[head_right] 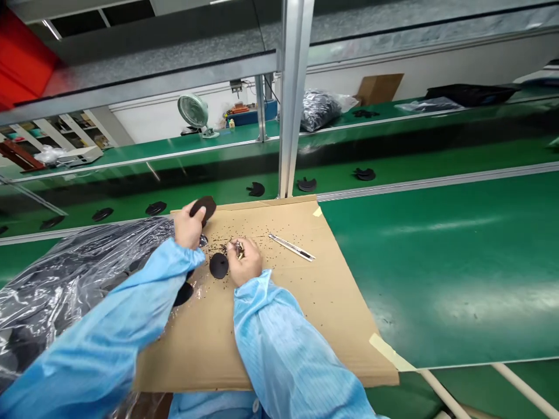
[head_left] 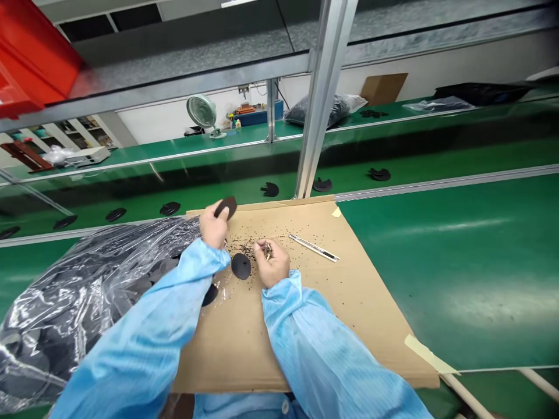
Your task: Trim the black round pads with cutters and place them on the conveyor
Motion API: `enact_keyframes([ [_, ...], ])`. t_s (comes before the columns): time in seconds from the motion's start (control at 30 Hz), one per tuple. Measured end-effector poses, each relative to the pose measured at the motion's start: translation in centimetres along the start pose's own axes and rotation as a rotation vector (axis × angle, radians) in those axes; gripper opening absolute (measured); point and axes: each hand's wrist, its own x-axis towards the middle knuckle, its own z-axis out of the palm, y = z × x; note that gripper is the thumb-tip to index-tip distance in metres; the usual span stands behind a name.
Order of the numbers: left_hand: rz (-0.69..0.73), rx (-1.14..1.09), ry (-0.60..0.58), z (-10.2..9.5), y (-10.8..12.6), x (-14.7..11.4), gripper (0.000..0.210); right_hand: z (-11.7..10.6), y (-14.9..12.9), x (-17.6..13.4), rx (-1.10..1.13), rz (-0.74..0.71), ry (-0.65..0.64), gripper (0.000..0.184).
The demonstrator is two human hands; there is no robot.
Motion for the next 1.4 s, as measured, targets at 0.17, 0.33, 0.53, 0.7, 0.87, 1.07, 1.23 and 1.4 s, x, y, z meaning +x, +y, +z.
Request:
enact_keyframes([
  [0.17,0.213,0.595,-0.166,3.4,-0.9,7.5,0.048,0.5,0.1,0.2,0.002,0.032,0.066,0.013],
  [0.33,0.109,0.786,-0.361,10.2,-2.5,9.2,0.055,0.8,0.2,0.3,0.006,0.027,0.134,0.012],
  [0.53,-0.025,0.846,-0.444,18.0,-3.1,9.2,0.073,1.1,0.3,0.2,0.008,0.030,0.207,0.007],
  [0.7,-0.045,0.713,-0.377,19.3,-3.3,9.2,0.073,1.2,0.3,0.3,-0.004,0.022,0.205,0.007],
  [0.87,-0.220,0.174,-0.232,15.7,-0.9,7.8,0.034,1.0,0.6,0.3,-0.022,0.016,0.164,0.013],
  [1.07,-0.386,-0.418,-0.225,6.4,2.6,0.9,0.031,0.8,0.8,0.5,-0.033,0.011,0.156,0.017],
  [1.23,-0.417,-0.574,-0.213,0.0,2.8,-7.8,0.049,0.7,0.0,0.1,-0.023,-0.073,0.061,0.017],
  [1.4,-0.363,-0.582,-0.110,-1.8,0.9,-11.2,0.033,0.5,-0.3,-0.7,-0.006,-0.110,-0.092,0.012],
])
